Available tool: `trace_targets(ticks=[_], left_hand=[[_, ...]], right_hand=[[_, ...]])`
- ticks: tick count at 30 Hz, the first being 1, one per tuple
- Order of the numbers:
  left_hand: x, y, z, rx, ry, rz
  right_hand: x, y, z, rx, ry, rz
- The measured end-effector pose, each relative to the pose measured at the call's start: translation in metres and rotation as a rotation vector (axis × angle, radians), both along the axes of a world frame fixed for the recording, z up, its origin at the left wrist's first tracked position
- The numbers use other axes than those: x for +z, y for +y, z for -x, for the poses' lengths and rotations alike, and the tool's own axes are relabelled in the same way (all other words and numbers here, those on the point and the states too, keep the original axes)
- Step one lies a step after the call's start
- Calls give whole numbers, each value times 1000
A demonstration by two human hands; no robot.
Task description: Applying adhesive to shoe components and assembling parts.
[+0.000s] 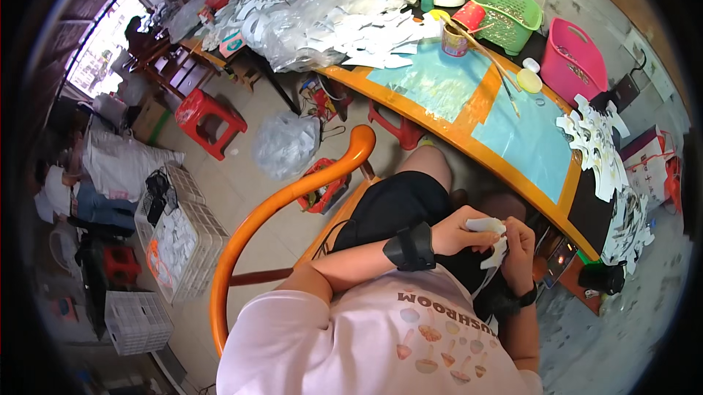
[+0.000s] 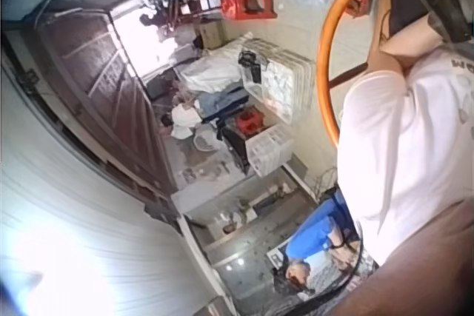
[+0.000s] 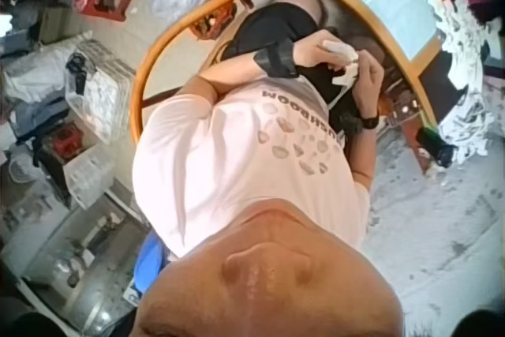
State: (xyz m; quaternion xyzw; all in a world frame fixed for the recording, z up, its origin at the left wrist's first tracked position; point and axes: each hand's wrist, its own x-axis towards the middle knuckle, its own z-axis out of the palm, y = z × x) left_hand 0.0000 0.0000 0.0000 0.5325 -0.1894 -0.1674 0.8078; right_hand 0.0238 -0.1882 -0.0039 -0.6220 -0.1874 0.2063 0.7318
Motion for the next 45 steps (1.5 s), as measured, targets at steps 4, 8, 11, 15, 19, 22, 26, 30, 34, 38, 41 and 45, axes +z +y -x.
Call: trace_targets(ticks=[4, 8, 11, 15, 19, 22, 26, 30, 34, 38, 41, 45], left_hand=[[0, -3, -2, 8, 41, 38], [-1, -13, -3, 144, 59, 96], [-10, -8, -5, 93, 128, -44], [-15, -16, -2, 69, 100, -7], [-5, -14, -6, 11, 61, -32], [-7, -10, -6, 114, 110, -68], [-37, -7, -13, 49, -173, 152], [-12, -25, -6, 129, 41, -57], [-11, -28, -8, 174, 42, -104], [-23, -26, -8, 194, 48, -99], [-36, -19, -13, 144, 108, 84], [-3, -16, -28, 142, -35, -379]], right_hand=[[15, 14, 5, -16, 192, -167], [-2, 5, -5, -251, -88, 69], [7, 7, -1, -305, -223, 218], [6, 9, 2, -267, -189, 184], [10, 10, 7, -230, 82, -15], [3, 9, -7, -244, -113, 107], [12, 4, -5, -355, -154, 127], [2, -1, -1, -402, -281, 213], [6, -1, -3, -357, -177, 110], [5, 2, -6, -244, 11, -48], [-3, -1, -10, -258, -81, 67], [-7, -8, -13, -262, -127, 142]])
